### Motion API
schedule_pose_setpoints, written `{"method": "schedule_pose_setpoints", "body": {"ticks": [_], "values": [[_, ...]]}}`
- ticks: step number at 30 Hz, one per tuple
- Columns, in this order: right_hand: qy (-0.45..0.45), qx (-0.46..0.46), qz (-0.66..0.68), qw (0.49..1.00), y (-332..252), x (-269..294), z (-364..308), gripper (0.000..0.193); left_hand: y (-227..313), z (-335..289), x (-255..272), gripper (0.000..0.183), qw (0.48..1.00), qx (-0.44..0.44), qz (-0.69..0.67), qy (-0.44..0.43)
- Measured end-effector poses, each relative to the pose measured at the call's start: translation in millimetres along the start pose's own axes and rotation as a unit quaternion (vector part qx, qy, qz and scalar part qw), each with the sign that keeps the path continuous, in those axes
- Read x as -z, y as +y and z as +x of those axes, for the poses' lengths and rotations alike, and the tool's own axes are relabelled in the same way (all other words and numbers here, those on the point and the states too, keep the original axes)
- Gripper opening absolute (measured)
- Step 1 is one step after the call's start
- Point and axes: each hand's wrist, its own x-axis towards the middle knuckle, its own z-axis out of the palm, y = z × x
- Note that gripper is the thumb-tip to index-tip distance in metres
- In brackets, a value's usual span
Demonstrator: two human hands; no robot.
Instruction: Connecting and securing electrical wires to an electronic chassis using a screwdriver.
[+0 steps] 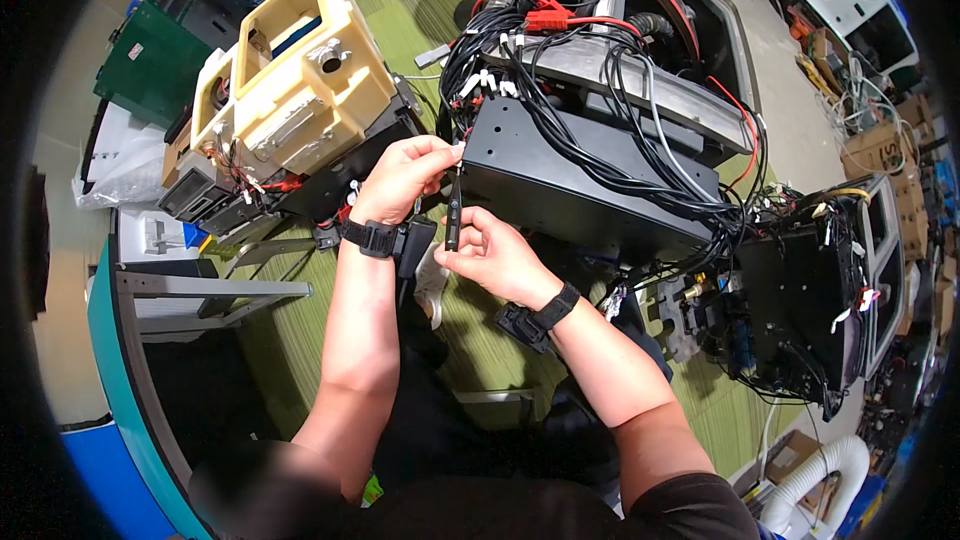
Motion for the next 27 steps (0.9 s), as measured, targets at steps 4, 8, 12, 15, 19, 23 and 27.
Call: {"method": "schedule_pose_setpoints", "body": {"ticks": [4, 8, 12, 15, 19, 23, 27], "values": [[-0.004, 0.004, 0.011, 1.0, -2.5, -3.2, 0.5, 0.035, -1.7, 1.7, 0.4, 0.014, 1.0, -0.006, -0.019, -0.017], [-0.006, -0.004, 0.027, 1.0, -4.3, -6.6, 1.0, 0.038, -2.2, 0.6, 2.2, 0.015, 1.0, 0.005, -0.006, -0.018], [0.0, -0.007, 0.03, 1.0, -9.4, -9.5, -0.2, 0.042, -3.0, 0.1, 3.8, 0.014, 0.999, -0.004, -0.018, -0.028], [-0.002, -0.004, 0.019, 1.0, -9.9, -10.2, 0.4, 0.042, -4.5, 0.3, 5.2, 0.014, 0.999, -0.002, -0.024, -0.034], [-0.001, -0.003, 0.019, 1.0, -7.1, -10.5, 3.6, 0.041, -3.8, 0.8, 6.8, 0.014, 0.999, 0.0, -0.023, -0.043], [0.01, -0.002, 0.015, 1.0, -3.6, -9.6, 4.5, 0.04, -1.5, 0.2, 5.3, 0.014, 0.999, 0.002, -0.009, -0.038], [0.009, 0.01, 0.011, 1.0, -2.7, -9.9, 4.7, 0.038, -7.0, 1.9, 7.3, 0.014, 0.999, -0.006, -0.015, -0.041]]}}
